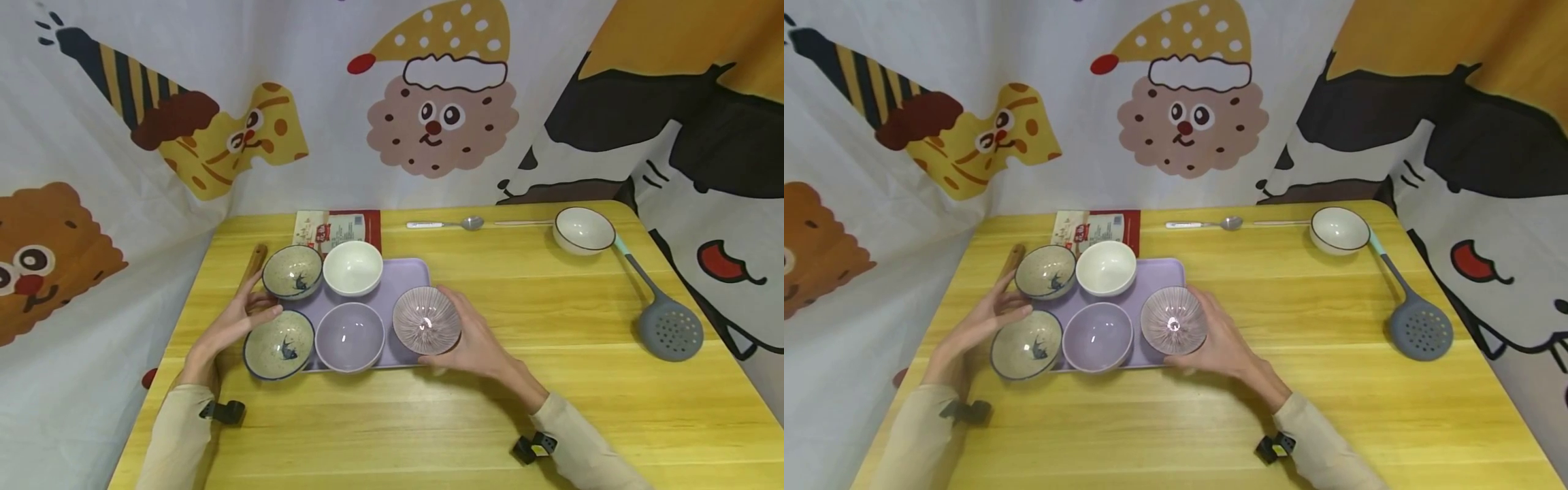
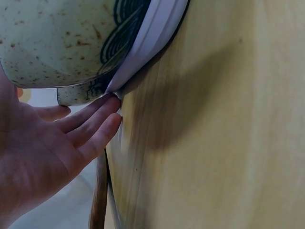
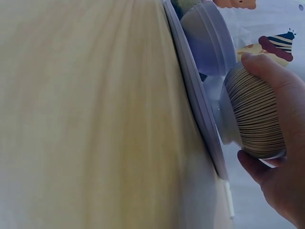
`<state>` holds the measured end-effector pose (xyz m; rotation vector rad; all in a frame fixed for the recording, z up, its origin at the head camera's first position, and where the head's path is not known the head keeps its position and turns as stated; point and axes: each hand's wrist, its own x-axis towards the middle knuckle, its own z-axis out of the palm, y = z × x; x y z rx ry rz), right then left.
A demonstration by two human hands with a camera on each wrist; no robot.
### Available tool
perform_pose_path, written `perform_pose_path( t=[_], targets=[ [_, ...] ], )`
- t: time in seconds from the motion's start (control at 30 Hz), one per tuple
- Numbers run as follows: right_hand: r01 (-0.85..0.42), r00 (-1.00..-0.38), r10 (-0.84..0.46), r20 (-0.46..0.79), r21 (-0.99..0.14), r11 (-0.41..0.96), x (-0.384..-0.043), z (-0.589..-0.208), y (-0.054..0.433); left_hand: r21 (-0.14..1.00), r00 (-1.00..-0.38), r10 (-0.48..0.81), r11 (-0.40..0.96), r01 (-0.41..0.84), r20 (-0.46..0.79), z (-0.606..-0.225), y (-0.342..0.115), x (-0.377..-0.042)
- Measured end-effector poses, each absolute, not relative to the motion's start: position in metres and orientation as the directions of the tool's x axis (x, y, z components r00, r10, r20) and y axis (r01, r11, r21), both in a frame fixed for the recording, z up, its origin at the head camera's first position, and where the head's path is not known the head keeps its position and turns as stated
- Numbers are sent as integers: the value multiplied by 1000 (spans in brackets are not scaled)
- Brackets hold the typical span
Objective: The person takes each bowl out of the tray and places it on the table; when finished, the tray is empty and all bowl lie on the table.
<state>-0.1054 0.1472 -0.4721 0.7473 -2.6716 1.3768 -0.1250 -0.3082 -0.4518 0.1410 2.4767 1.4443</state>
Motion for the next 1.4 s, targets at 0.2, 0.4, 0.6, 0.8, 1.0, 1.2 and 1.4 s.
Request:
perform_pose_path(
  t=[0.2, 0.4, 0.6, 0.8, 1.0, 1.2, 1.4],
  targets=[
    [-435, -893, -342, 293, -759, 484, -107, -466, 158, 864, -960, 209, 501, -59, -187, -449, -308, -124],
    [-414, -908, -286, 306, -762, 498, -109, -464, 171, 862, -959, 207, 502, -66, -194, -449, -309, -123],
    [-365, -931, -204, 303, -773, 518, -110, -459, 187, 860, -959, 201, 505, -74, -200, -449, -310, -123],
    [-302, -949, -101, 300, -763, 572, -109, -459, 209, 862, -956, 213, 501, -72, -204, -449, -310, -124],
    [-274, -947, -29, 321, -753, 598, -111, -461, 231, 862, -954, 220, 503, -71, -206, -449, -310, -126],
    [-217, -949, 51, 311, -761, 611, -111, -461, 252, 858, -952, 223, 509, -71, -210, -448, -309, -126],
    [-168, -935, 149, 322, -771, 614, -113, -460, 270, 862, -950, 228, 501, -73, -212, -447, -309, -126]
  ],
)
